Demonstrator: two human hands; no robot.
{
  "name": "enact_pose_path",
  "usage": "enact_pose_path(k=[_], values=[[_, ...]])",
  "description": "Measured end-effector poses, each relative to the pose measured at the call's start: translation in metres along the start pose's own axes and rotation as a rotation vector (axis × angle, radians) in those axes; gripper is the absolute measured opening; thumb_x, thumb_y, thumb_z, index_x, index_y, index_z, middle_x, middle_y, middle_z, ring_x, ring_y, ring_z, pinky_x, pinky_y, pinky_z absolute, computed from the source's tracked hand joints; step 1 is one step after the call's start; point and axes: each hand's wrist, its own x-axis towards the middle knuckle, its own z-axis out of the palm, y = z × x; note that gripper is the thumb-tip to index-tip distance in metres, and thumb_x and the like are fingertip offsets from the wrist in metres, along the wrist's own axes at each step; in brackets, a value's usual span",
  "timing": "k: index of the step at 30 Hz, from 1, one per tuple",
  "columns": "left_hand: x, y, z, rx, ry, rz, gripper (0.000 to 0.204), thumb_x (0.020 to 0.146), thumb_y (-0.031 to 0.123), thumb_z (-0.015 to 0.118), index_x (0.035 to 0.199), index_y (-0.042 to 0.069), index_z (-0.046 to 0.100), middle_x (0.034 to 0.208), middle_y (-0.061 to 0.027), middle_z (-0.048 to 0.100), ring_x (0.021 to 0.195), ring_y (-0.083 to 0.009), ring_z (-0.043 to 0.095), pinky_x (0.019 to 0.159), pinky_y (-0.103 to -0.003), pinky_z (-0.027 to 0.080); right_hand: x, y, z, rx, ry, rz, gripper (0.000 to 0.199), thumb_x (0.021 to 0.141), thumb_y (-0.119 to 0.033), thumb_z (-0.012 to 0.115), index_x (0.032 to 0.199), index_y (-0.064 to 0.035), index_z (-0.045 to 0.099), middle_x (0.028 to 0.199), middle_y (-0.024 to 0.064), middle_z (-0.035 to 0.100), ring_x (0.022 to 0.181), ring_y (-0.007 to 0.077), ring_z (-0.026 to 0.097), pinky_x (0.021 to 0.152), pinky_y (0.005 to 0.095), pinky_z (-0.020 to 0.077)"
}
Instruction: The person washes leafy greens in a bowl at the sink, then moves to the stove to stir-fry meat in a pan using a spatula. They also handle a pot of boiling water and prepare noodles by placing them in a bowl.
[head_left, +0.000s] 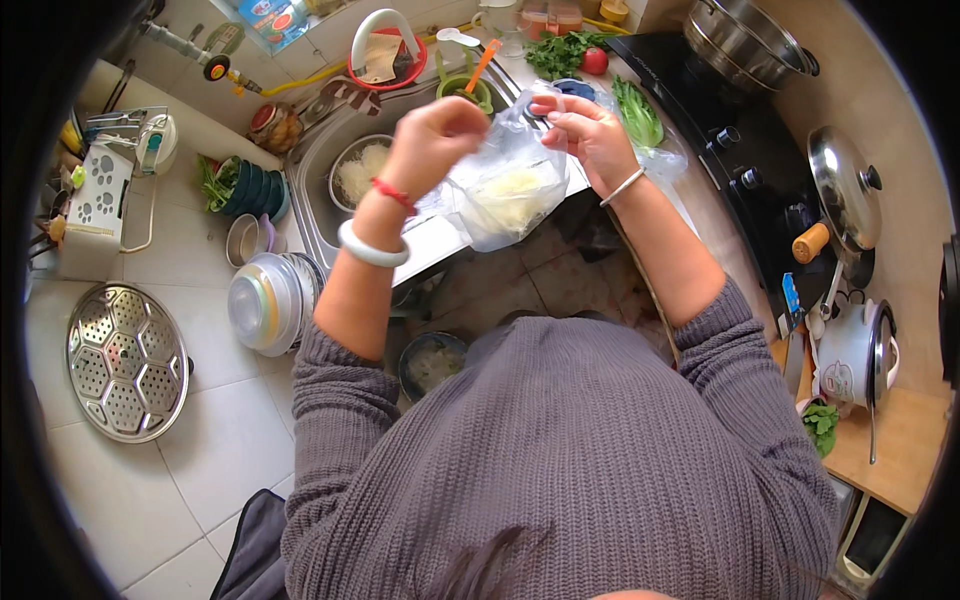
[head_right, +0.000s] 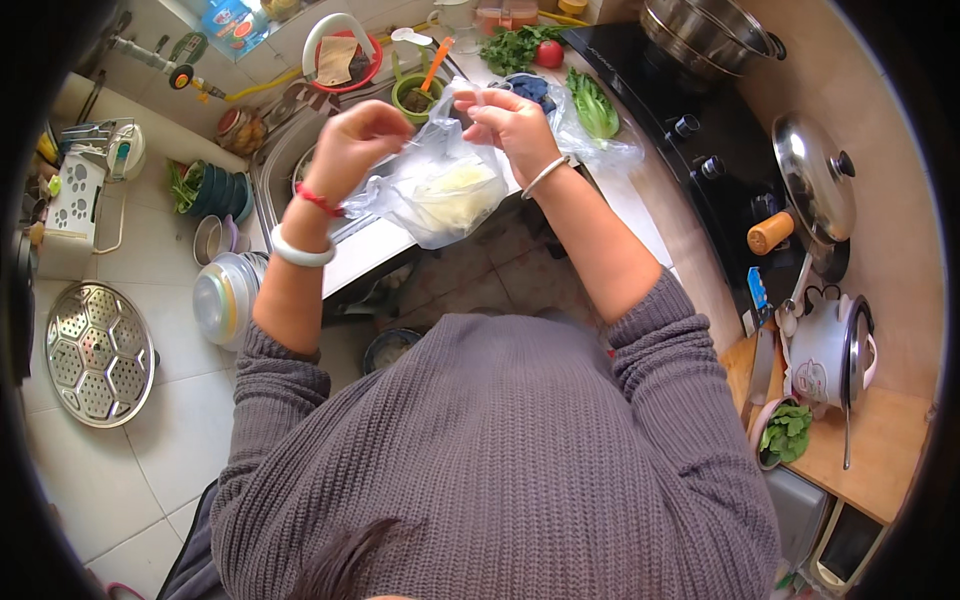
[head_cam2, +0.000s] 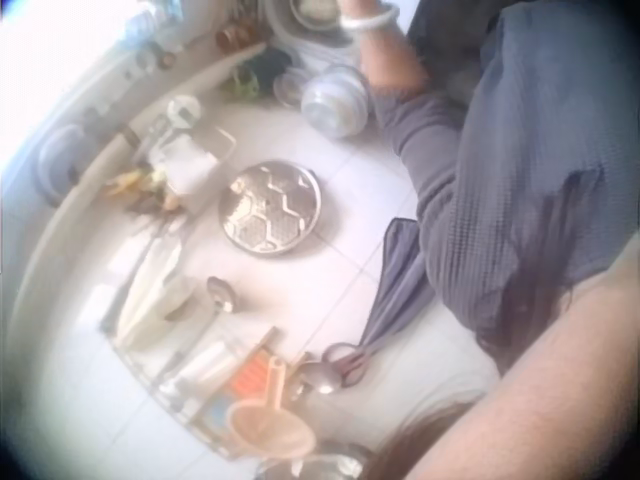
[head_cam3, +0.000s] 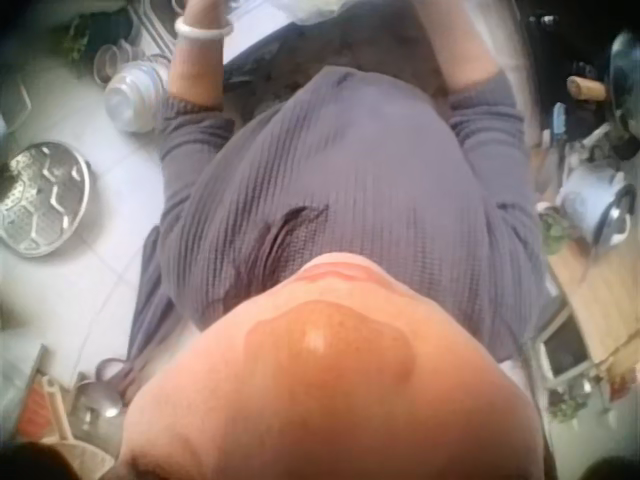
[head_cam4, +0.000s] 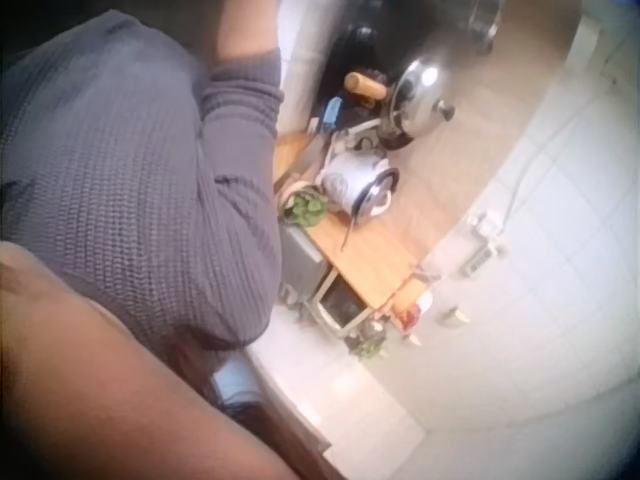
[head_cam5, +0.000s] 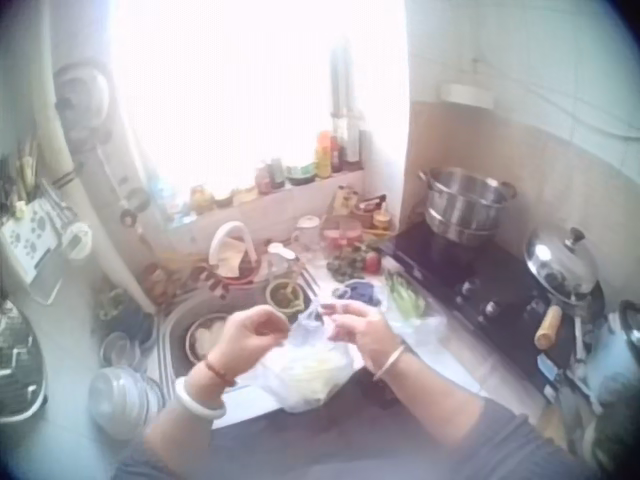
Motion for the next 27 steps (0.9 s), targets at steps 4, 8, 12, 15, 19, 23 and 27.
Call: enact_pose_path(k=[4, 8, 12, 15, 19, 23, 27], values=[[0.02, -0.028, 0.046, 0.478, -0.17, -0.213, 0.028, 0.075, -0.001, 0.055, 0.101, 0.002, 0.062, 0.088, -0.0066, 0.065, 0.085, -0.0131, 0.061, 0.078, -0.026, 0.048, -0.003, -0.003, -0.002, 0.075, 0.003, -0.044, 0.028, 0.081, -0.006, 0.056, 0.108, 0.0008, 0.06, 0.103, 0.0051, 0.062, 0.057, 0.0083, 0.053, 0.059, 0.0218, 0.0472], [0.018, -0.074, 0.045, 0.435, -0.297, -0.262, 0.044, 0.069, -0.003, 0.049, 0.109, 0.007, 0.062, 0.1, -0.015, 0.064, 0.099, -0.0222, 0.06, 0.088, -0.032, 0.045, -0.001, -0.004, -0.012, -0.105, 0.003, -0.056, 0.023, 0.083, -0.008, 0.055, 0.103, 0.0024, 0.06, 0.095, 0.0056, 0.065, 0.052, 0.0082, 0.052, 0.053, 0.023, 0.0471], [0.014, -0.059, 0.035, 0.791, -0.392, -0.287, 0.046, 0.064, -0.007, 0.045, 0.104, 0.006, 0.063, 0.096, -0.0097, 0.067, 0.096, -0.026, 0.06, 0.086, -0.035, 0.046, -0.001, -0.004, -0.019, -0.176, 0.105, -0.116, 0.014, 0.085, -0.01, 0.055, 0.089, 0.0019, 0.061, 0.081, 0.0067, 0.065, 0.051, 0.0088, 0.054, 0.052, 0.0233, 0.0472], [0.005, -0.081, 0.024, 0.708, -0.555, -0.197, 0.04, 0.07, -0.002, 0.05, 0.107, 0.006, 0.062, 0.1, -0.0119, 0.065, 0.1, -0.025, 0.059, 0.089, -0.033, 0.045, -0.002, -0.005, -0.019, -0.183, 0.098, -0.087, 0.014, 0.086, -0.013, 0.055, 0.087, -0.0002, 0.061, 0.082, 0.0063, 0.064, 0.059, 0.0109, 0.059, 0.059, 0.0222, 0.0469], [-0.013, -0.049, 0.013, 0.478, -0.483, -0.408, 0.038, 0.077, 0.015, 0.06, 0.113, 0.004, 0.057, 0.108, -0.0173, 0.061, 0.098, -0.0305, 0.059, 0.087, -0.033, 0.046, 0.001, -0.004, -0.024, -0.164, 0.122, -0.044, 0.014, 0.084, -0.015, 0.057, 0.082, -0.0013, 0.059, 0.083, 0.007, 0.063, 0.065, 0.0136, 0.062, 0.063, 0.0238, 0.0481], [-0.03, -0.024, -0.006, 0.864, -0.638, -0.207, 0.045, 0.071, 0.028, 0.068, 0.108, 0.005, 0.059, 0.094, -0.0187, 0.063, 0.087, -0.0332, 0.06, 0.077, -0.037, 0.048, 0.008, -0.006, -0.035, -0.038, 0.173, -0.064, 0.012, 0.082, -0.014, 0.058, 0.081, -0.0022, 0.059, 0.082, 0.0079, 0.063, 0.072, 0.0154, 0.062, 0.066, 0.0274, 0.0505], [-0.048, -0.023, -0.031, 1.101, -0.792, -0.339, 0.018, 0.067, 0.02, 0.062, 0.072, 0.003, 0.061, 0.075, -0.0188, 0.06, 0.077, -0.0344, 0.059, 0.068, -0.042, 0.048, 0.021, 0.002, -0.047, -0.052, 0.283, -0.243, 0.007, 0.075, -0.008, 0.061, 0.074, -0.001, 0.061, 0.077, 0.0052, 0.06, 0.072, 0.0125, 0.06, 0.062, 0.0275, 0.0503]])
